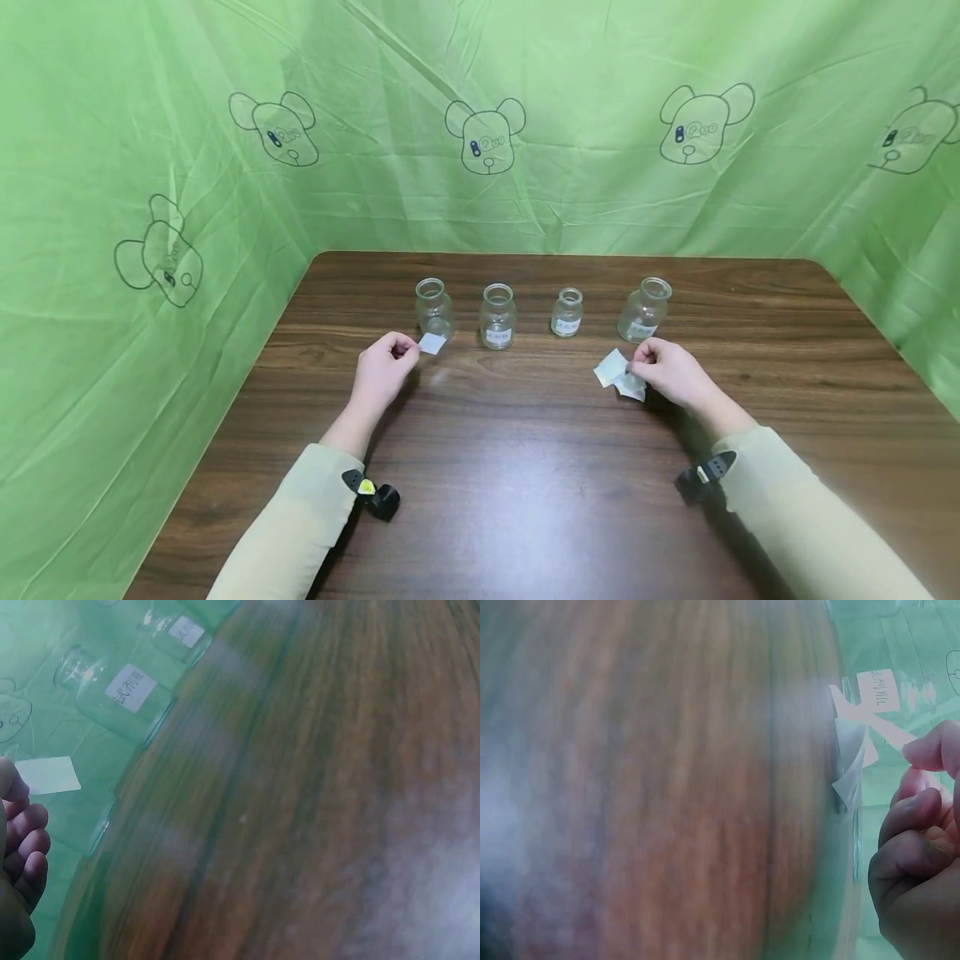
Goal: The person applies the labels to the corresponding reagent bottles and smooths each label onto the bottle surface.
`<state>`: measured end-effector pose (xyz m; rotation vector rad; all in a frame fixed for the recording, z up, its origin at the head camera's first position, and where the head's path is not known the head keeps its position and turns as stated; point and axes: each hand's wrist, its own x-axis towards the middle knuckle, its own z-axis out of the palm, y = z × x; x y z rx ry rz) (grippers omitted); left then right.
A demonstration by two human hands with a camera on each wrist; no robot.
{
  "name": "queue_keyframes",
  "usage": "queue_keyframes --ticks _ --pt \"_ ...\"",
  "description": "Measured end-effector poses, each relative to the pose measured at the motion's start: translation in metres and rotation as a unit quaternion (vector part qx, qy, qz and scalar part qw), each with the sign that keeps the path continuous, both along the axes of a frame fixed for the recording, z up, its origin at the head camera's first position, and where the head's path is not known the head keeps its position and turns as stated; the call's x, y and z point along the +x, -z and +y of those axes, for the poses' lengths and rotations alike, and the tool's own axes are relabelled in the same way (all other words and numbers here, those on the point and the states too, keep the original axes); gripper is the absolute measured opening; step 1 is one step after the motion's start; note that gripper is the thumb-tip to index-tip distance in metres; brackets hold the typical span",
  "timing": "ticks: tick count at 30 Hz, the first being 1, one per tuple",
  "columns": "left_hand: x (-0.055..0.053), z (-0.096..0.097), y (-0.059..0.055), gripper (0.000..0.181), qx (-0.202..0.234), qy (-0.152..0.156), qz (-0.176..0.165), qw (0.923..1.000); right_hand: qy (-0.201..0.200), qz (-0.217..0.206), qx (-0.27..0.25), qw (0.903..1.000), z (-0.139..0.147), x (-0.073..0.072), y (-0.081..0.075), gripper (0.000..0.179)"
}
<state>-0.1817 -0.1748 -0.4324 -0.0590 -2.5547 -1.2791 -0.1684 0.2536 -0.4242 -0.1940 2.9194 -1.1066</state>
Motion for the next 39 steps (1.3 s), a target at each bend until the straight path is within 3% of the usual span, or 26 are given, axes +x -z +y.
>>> queue_keyframes --ticks 12,22,28,39 --pt "-0.001 -0.008 -0.003 0.008 0.002 -0.016 0.014 0.9998 0.006 -0.003 -0.028 0.9996 -0.008 -0.001 -0.006 0.011" --pt "0.000 -0.003 -0.006 0.009 0.005 -0.017 0.012 0.9998 -0.025 -0.022 -0.086 0.9957 -0.049 -0.010 -0.013 0.014" --pt "0.000 -0.001 -0.007 0.010 0.004 -0.016 0.011 0.9998 -0.037 -0.016 -0.087 0.9954 -0.077 -0.012 -0.013 0.016" --pt "-0.002 0.000 -0.006 0.010 0.003 -0.005 0.005 1.0000 -0.094 0.011 -0.082 0.9921 -0.118 -0.018 -0.008 0.018"
